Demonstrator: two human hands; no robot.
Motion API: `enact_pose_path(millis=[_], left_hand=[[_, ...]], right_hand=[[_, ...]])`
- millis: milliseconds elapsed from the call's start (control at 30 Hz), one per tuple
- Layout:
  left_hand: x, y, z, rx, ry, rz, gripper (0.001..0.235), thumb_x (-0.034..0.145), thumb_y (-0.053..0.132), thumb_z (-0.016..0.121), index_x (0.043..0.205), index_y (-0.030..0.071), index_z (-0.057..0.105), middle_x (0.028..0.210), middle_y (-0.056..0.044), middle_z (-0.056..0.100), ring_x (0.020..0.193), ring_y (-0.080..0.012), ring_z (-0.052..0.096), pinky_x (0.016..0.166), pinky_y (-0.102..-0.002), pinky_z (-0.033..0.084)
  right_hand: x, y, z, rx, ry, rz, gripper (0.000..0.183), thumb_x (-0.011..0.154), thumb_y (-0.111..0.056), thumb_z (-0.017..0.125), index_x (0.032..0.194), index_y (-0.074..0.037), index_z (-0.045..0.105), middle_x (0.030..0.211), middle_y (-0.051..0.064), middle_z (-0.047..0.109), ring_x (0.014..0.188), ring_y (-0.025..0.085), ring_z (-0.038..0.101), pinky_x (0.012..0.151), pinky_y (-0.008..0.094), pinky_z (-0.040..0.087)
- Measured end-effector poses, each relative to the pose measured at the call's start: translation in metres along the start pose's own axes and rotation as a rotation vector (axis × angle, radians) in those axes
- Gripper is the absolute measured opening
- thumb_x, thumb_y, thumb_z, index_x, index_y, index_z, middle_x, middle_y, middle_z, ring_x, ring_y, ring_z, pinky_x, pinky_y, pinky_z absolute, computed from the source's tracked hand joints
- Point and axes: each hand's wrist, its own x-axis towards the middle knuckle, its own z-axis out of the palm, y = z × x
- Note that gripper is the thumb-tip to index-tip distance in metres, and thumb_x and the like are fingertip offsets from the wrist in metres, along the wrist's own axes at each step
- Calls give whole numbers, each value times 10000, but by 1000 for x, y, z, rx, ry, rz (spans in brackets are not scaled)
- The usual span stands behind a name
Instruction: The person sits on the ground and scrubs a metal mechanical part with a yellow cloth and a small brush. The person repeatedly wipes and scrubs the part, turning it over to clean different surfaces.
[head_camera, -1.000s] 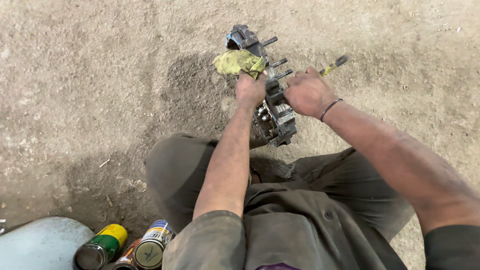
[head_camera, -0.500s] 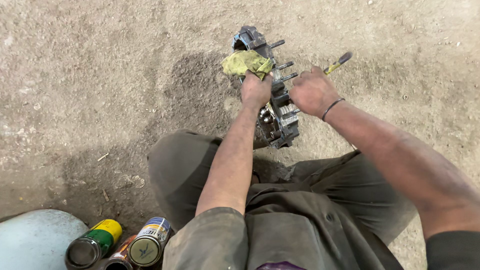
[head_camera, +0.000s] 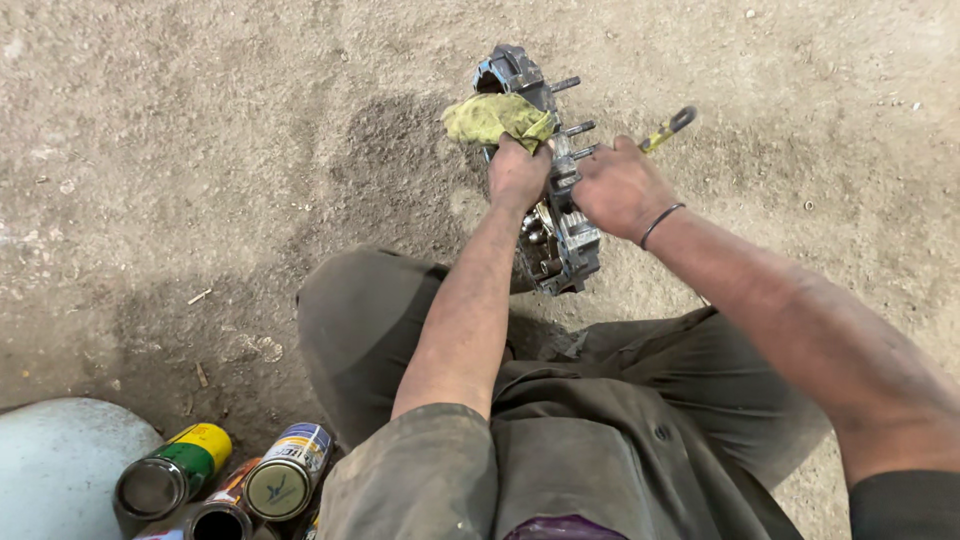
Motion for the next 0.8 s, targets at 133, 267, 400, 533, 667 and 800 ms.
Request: enact_pose_path(millis=[133, 267, 400, 533, 667, 800], left_hand=[[0, -4, -2, 5, 10, -4, 673, 872, 421, 685, 1308, -52, 487, 1189, -286, 694, 1149, -424, 660, 1025, -466, 507], [1, -2, 2, 9, -1, -4, 703, 878, 436, 685, 1324, -60, 460, 1197, -289, 685, 1150, -423, 657, 1026, -467, 502], [1, -4, 0, -24, 6, 3, 699, 868, 429, 697, 1314, -59, 471, 1194, -291, 686, 1149, -419, 664, 1026, -456, 514], [2, -4, 0, -31, -7, 12, 688, 882, 425, 687, 1317, -62, 469, 1186, -277, 700, 1137, -411, 677, 1019, -455, 522], [5, -6, 2, -1, -1, -21, 677, 867, 417, 711, 1300, -49, 481, 1199, -271, 683, 1143, -415, 656, 1014, -465, 508], [5, -6, 5, -12, -15, 17, 696, 888, 426, 701, 1309, -76, 467, 1186, -279, 692, 1134, -412, 671, 1023, -453, 516]], right_hand=[[3, 0, -3, 6, -110, 88, 222, 899, -205, 615, 732, -192, 761, 856, 29, 727, 918, 217, 701, 896, 450, 493], [2, -1, -8, 6, -124, 101, 222, 902, -202, 610, 742, -191, 764, 871, 40, 727, 925, 223, 702, 896, 453, 494], [3, -8, -11, 53, -243, 114, 230, 920, -205, 598, 760, -171, 759, 870, 46, 722, 895, 218, 703, 882, 452, 493], [3, 0, -13, -82, -268, 166, 231, 943, -238, 611, 772, -154, 741, 844, 58, 722, 877, 202, 698, 915, 453, 485], [7, 14, -18, 5, -299, 228, 308, 1008, -218, 576, 776, -167, 771, 867, 71, 741, 883, 219, 714, 942, 460, 485], [-1, 27, -20, 214, -380, 331, 300, 973, -403, 597, 886, -181, 779, 928, 104, 758, 938, 291, 710, 940, 517, 469]])
